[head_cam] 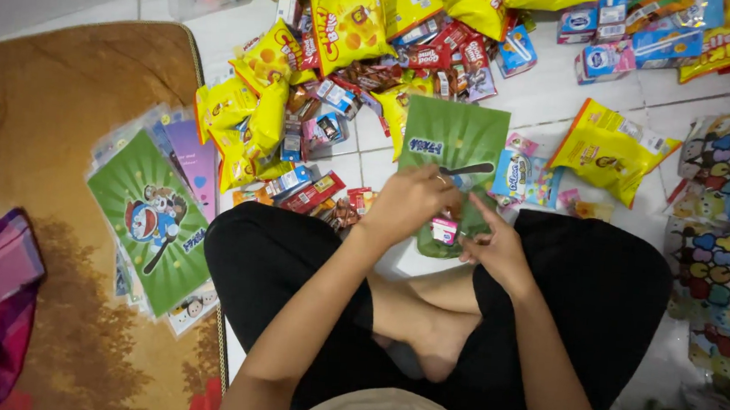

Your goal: Sorting and packing snack bags and stickers into plastic bags on the floor.

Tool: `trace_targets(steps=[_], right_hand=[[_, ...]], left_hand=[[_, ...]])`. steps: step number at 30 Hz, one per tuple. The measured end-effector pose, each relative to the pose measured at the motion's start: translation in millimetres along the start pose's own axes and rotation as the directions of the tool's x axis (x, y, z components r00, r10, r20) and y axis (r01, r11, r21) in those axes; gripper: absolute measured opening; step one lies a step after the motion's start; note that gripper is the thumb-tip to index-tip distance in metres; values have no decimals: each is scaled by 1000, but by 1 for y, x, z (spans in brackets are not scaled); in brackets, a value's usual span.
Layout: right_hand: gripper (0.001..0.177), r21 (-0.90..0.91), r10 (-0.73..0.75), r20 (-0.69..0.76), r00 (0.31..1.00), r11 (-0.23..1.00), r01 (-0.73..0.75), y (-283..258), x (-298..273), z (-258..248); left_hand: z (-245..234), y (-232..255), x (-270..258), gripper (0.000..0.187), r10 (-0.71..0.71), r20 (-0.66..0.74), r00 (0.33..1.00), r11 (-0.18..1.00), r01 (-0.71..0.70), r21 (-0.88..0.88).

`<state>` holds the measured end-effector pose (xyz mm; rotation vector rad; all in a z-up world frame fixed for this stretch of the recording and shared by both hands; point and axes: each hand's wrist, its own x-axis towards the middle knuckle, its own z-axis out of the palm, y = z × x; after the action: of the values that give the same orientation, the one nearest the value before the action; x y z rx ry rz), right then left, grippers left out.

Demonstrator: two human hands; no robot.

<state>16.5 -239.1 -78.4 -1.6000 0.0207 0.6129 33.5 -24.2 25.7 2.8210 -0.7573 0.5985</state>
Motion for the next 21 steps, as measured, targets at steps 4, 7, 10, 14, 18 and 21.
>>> trace_targets(steps=[4, 7, 10, 14, 18, 21], right_hand=[[88, 42, 25, -17, 1000, 999, -24, 25, 8, -2], [92, 74, 40, -14, 999, 997, -39, 32, 13, -2], [93, 40, 29, 21, 999, 999, -30, -10, -5, 4], [93, 6, 15, 47, 999, 1000, -15, 10, 2, -4], [91, -26, 3, 53, 999, 1000, -1, 1, -2, -4], [91, -39, 8, 58, 998, 999, -5, -10, -11, -2]], left_hand=[[29, 12, 6, 10, 146, -15, 989, 989, -146, -14], [52, 20, 3, 14, 192, -30, 981, 979, -193, -68], [90, 28, -17, 19, 251, -16, 968, 966, -251, -64], [41, 32, -5, 18, 246, 13, 969, 964, -244, -103], [-22, -6, -3, 30, 36, 18, 999, 861, -21, -508], [15, -64, -54, 38, -177, -54, 983, 872, 131, -472]])
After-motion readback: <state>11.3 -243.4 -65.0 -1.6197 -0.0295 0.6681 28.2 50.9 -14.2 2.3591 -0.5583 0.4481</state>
